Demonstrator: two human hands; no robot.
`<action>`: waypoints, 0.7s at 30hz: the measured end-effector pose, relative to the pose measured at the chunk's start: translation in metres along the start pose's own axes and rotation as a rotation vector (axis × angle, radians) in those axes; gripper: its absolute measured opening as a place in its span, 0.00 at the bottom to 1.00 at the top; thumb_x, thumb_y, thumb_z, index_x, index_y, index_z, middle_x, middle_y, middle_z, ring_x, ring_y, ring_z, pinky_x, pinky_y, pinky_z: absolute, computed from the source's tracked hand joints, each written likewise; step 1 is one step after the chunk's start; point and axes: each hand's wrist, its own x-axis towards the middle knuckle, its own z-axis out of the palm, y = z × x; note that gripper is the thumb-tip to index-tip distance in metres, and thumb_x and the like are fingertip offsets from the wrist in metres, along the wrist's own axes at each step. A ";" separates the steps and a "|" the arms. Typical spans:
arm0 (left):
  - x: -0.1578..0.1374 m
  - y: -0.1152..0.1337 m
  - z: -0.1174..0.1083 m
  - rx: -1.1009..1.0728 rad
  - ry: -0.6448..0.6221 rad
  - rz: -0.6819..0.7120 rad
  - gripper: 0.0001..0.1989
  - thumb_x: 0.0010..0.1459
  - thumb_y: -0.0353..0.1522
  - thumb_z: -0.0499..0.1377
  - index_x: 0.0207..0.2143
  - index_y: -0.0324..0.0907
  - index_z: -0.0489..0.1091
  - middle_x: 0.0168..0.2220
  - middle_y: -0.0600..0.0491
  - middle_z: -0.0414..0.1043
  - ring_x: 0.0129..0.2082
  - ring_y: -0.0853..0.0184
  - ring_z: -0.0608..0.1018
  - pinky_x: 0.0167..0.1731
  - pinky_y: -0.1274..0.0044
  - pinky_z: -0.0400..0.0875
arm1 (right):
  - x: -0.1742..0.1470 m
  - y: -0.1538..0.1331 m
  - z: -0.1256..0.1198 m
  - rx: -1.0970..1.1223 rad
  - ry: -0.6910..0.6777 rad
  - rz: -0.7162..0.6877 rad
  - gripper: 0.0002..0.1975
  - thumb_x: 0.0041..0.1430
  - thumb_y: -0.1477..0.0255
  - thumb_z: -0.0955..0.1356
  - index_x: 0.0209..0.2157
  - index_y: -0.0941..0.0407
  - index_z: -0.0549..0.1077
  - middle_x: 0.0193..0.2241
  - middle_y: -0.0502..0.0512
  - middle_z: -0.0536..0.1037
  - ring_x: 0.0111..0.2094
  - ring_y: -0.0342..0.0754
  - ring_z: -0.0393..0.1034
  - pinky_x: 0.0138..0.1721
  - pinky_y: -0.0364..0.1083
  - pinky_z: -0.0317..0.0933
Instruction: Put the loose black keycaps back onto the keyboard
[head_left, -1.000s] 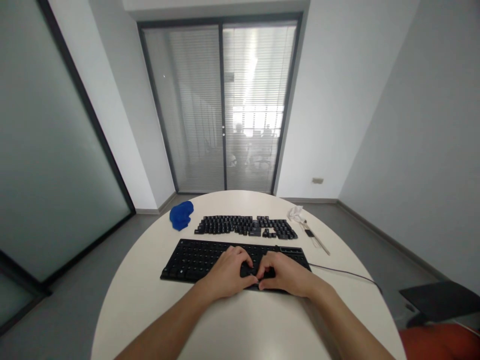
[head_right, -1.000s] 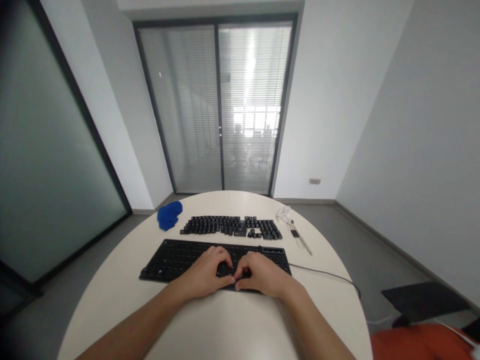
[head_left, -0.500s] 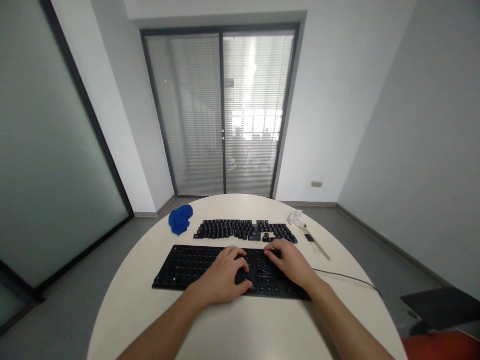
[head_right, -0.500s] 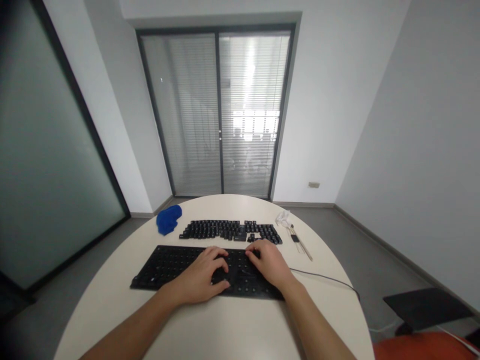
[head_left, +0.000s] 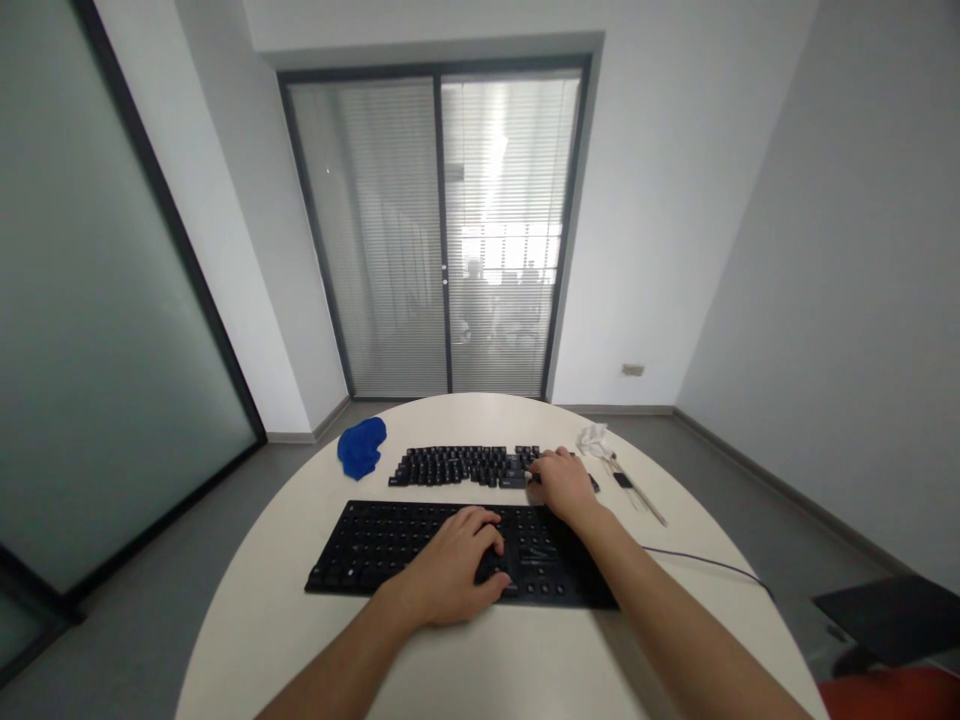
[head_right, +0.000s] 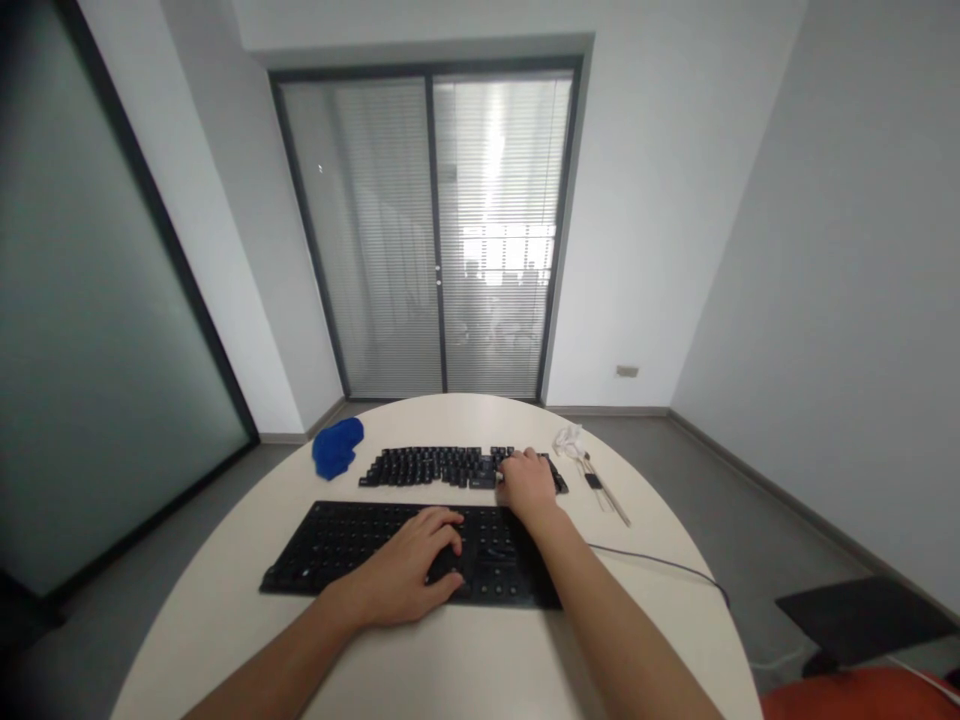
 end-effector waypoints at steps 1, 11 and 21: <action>0.000 0.001 -0.001 -0.002 -0.005 -0.001 0.09 0.58 0.32 0.63 0.41 0.45 0.68 0.59 0.46 0.65 0.63 0.54 0.63 0.62 0.60 0.58 | 0.000 0.000 0.001 -0.009 0.002 -0.001 0.11 0.58 0.72 0.71 0.43 0.55 0.82 0.45 0.63 0.80 0.50 0.61 0.67 0.46 0.52 0.59; 0.000 -0.001 0.001 -0.007 0.001 0.006 0.09 0.58 0.33 0.63 0.41 0.45 0.68 0.59 0.46 0.66 0.63 0.54 0.64 0.62 0.60 0.58 | -0.006 -0.002 -0.009 0.037 -0.007 -0.007 0.10 0.59 0.74 0.70 0.41 0.55 0.82 0.43 0.62 0.81 0.49 0.59 0.68 0.47 0.51 0.59; 0.000 -0.002 0.008 0.024 0.053 0.005 0.09 0.57 0.34 0.64 0.40 0.45 0.68 0.57 0.47 0.66 0.62 0.54 0.63 0.64 0.59 0.56 | -0.073 0.012 -0.039 0.753 -0.171 -0.228 0.13 0.56 0.64 0.73 0.42 0.54 0.81 0.39 0.55 0.83 0.40 0.52 0.75 0.43 0.47 0.65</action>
